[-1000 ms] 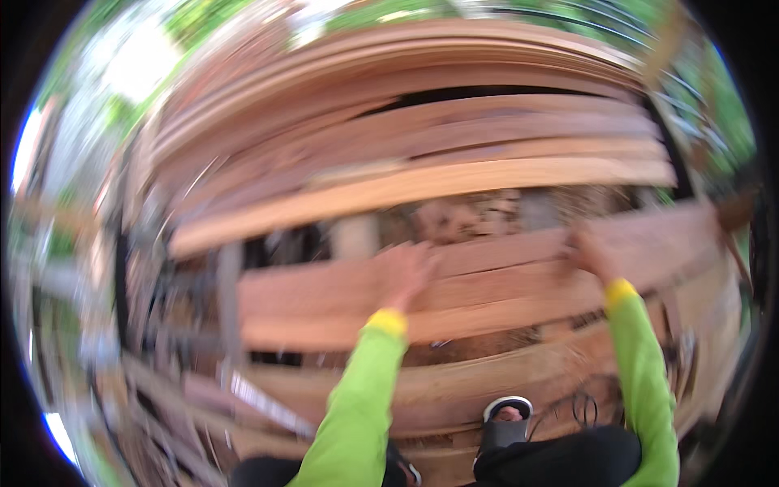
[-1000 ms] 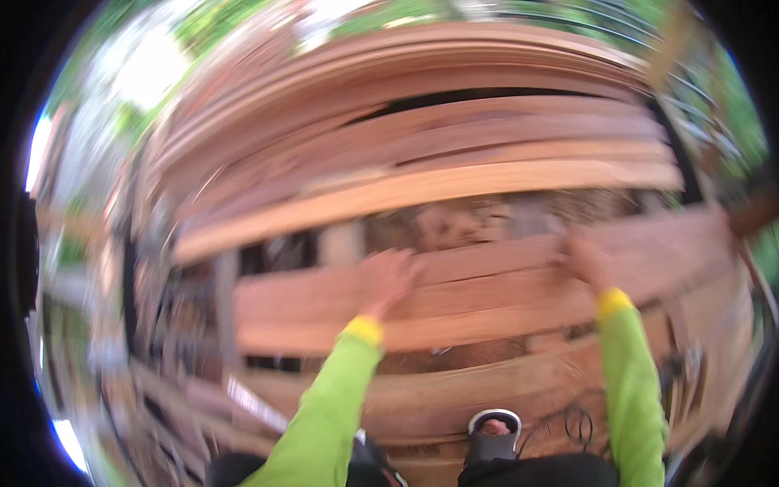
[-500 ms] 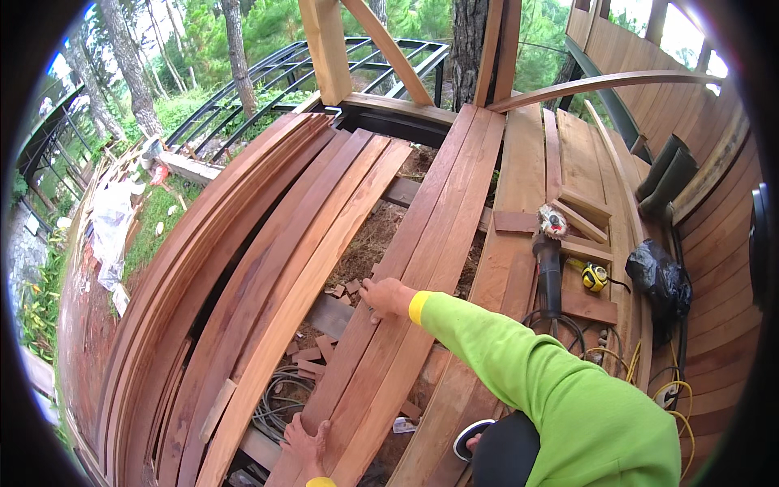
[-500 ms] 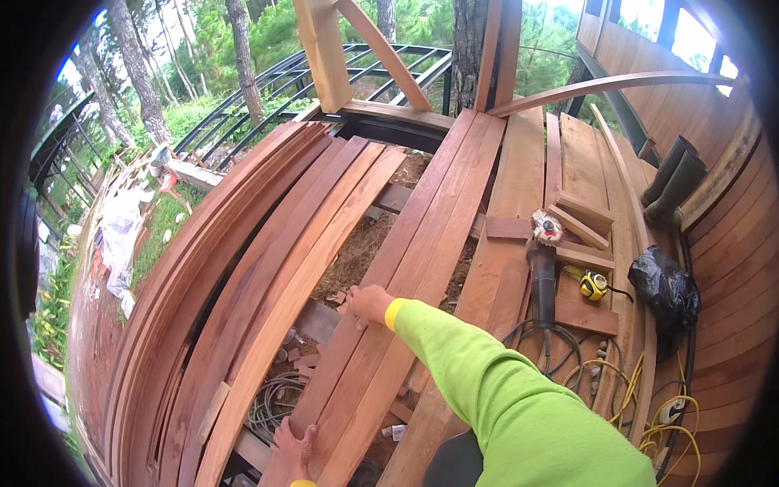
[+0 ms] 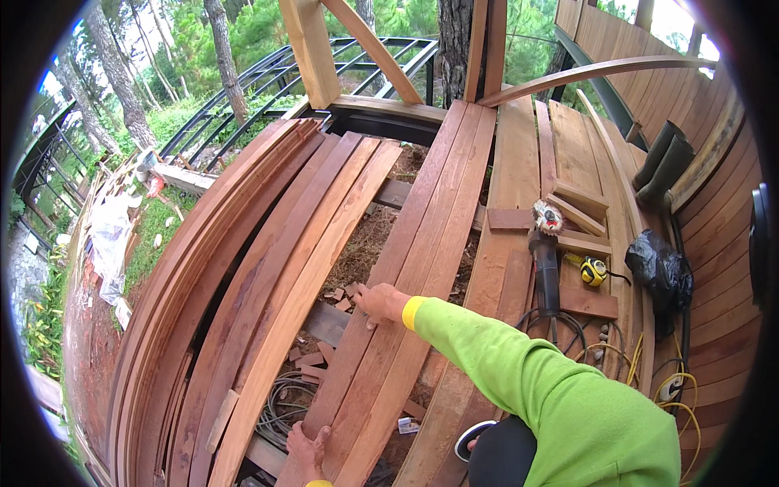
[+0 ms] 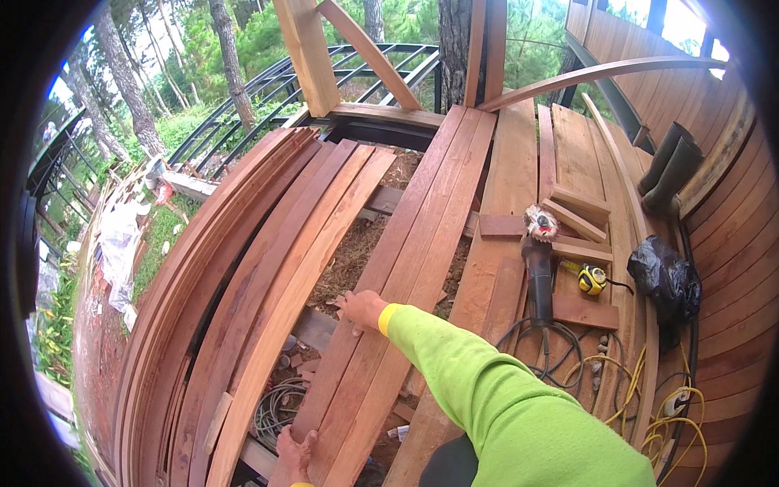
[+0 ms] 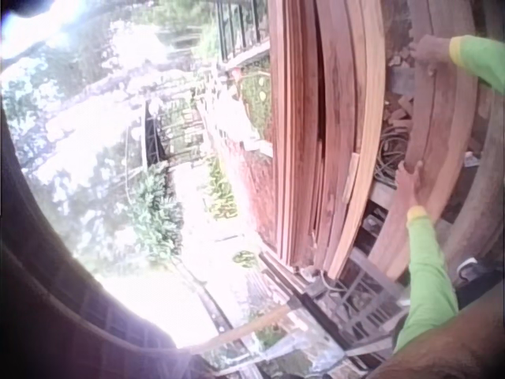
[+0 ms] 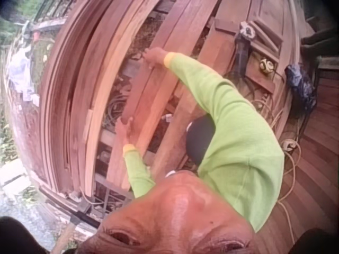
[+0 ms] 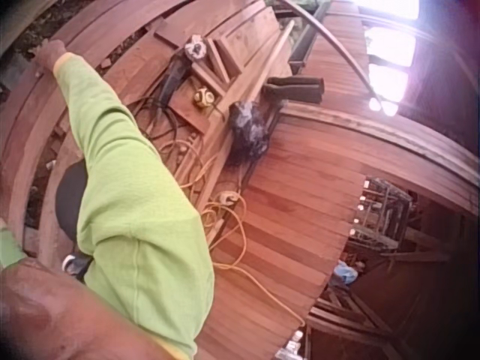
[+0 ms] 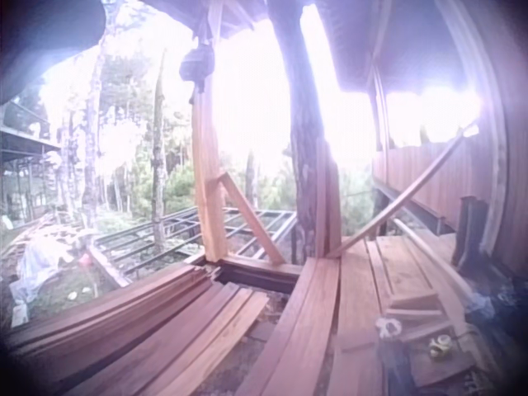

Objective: The person measures and marks wooden planks using a metal ruler and marker, then places the planks onto a metal frame structure. The person repeatedly aligns and adjusts the planks to fit the frame.

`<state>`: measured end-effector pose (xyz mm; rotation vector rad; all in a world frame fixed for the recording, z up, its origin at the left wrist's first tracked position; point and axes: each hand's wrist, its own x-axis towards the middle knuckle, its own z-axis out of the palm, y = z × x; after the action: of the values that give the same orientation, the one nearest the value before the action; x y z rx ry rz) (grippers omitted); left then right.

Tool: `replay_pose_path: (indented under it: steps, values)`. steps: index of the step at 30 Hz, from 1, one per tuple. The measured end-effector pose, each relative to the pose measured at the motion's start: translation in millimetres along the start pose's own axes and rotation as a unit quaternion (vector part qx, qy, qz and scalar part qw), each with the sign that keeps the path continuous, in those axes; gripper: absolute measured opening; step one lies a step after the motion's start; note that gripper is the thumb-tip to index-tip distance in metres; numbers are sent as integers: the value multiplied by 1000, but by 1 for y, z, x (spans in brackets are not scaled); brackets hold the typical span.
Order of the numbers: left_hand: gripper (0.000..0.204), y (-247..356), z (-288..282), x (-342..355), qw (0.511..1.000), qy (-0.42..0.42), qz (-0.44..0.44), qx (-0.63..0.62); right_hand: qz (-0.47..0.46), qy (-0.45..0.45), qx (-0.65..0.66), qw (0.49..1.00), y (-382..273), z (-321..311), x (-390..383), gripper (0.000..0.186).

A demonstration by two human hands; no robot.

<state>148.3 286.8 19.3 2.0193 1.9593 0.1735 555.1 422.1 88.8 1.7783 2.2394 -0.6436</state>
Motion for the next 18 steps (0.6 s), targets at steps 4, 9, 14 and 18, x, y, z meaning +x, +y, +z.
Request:
replay_pose_path:
  steps: [4,9,14,18]
  values:
    - [88,2,1,-2,1000,19,3,-14,-4,17,6,1000,1,1,-3,98]
    - [88,4,0,-3,998,34,-2,-45,-9,40,16,999,3,6,-2,95]
    - [82,-2,6,-3,997,45,-8,-62,-12,52,22,998,3,6,-2,92]
    - [75,3,1,-2,994,33,-44,-94,-16,69,28,997,4,9,-2,90]
